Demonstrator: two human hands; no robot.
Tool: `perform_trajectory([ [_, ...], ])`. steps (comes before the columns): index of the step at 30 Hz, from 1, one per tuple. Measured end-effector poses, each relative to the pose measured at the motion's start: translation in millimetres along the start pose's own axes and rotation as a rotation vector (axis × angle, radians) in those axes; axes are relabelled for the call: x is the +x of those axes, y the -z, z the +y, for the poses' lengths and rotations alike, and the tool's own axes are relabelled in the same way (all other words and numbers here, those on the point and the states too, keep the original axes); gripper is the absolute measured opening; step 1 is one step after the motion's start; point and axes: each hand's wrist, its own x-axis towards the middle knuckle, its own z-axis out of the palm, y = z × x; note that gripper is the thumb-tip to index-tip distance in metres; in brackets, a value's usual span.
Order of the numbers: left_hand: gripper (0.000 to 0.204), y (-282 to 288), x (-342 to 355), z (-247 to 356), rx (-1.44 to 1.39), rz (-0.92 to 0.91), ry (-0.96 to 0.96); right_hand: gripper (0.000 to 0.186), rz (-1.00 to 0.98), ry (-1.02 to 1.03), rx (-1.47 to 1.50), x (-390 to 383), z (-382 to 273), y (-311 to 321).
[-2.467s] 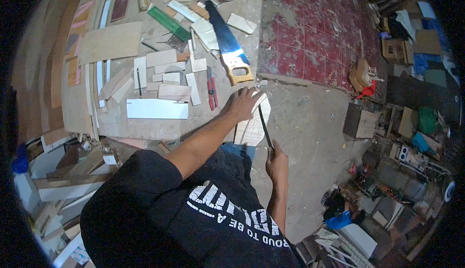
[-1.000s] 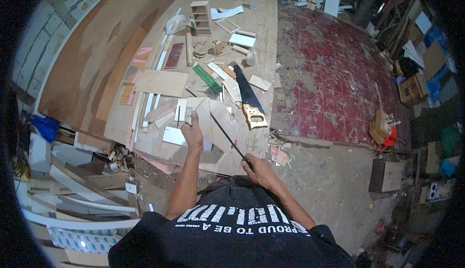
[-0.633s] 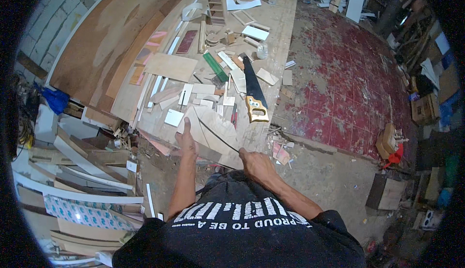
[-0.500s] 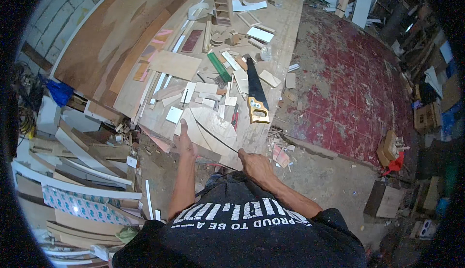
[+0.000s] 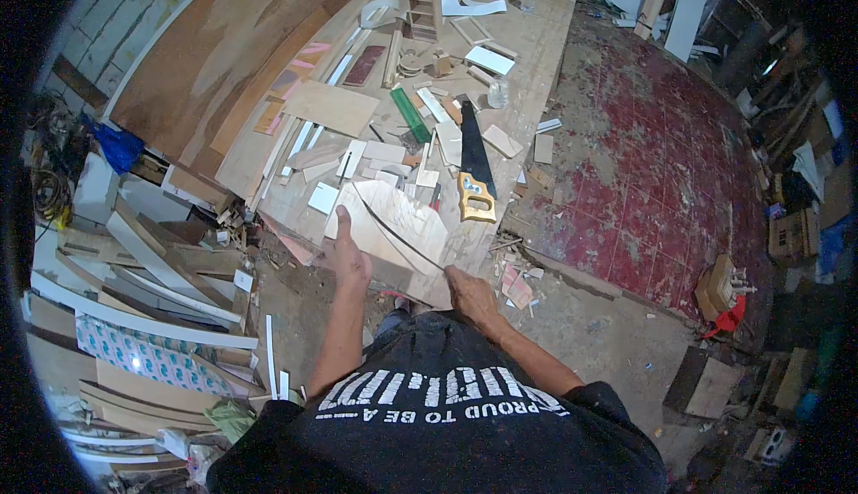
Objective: Cutting a piece of wood with a handsaw and smoothing it with a file.
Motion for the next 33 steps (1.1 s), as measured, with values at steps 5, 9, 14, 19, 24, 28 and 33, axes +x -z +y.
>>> perform_trajectory([
  [5,0.041,-15,-37,36,0.634,0.018,-0.175,0.024,-0.172,-0.107,0.209,-4,-34,33],
  [9,0.034,13,-12,23,0.602,-0.565,-0.506,0.033,-0.257,-0.119,0.089,-5,-34,78],
  [14,0.036,41,-14,23,0.762,-0.863,-0.426,0.031,-0.446,-0.078,-0.266,14,-19,155],
  [19,0.038,42,-37,33,0.886,-1.222,-0.456,0.019,-0.307,-0.033,-0.559,27,-25,198],
  [24,0.039,41,-49,70,0.855,-1.362,0.006,0.024,-0.298,0.264,-0.536,43,-24,212],
  [28,0.041,44,-46,99,0.787,-1.387,0.172,0.029,-0.285,0.307,-0.369,51,-5,208],
  [33,0.037,32,-29,116,0.849,-1.322,0.273,0.034,-0.293,0.257,-0.167,62,4,192],
])
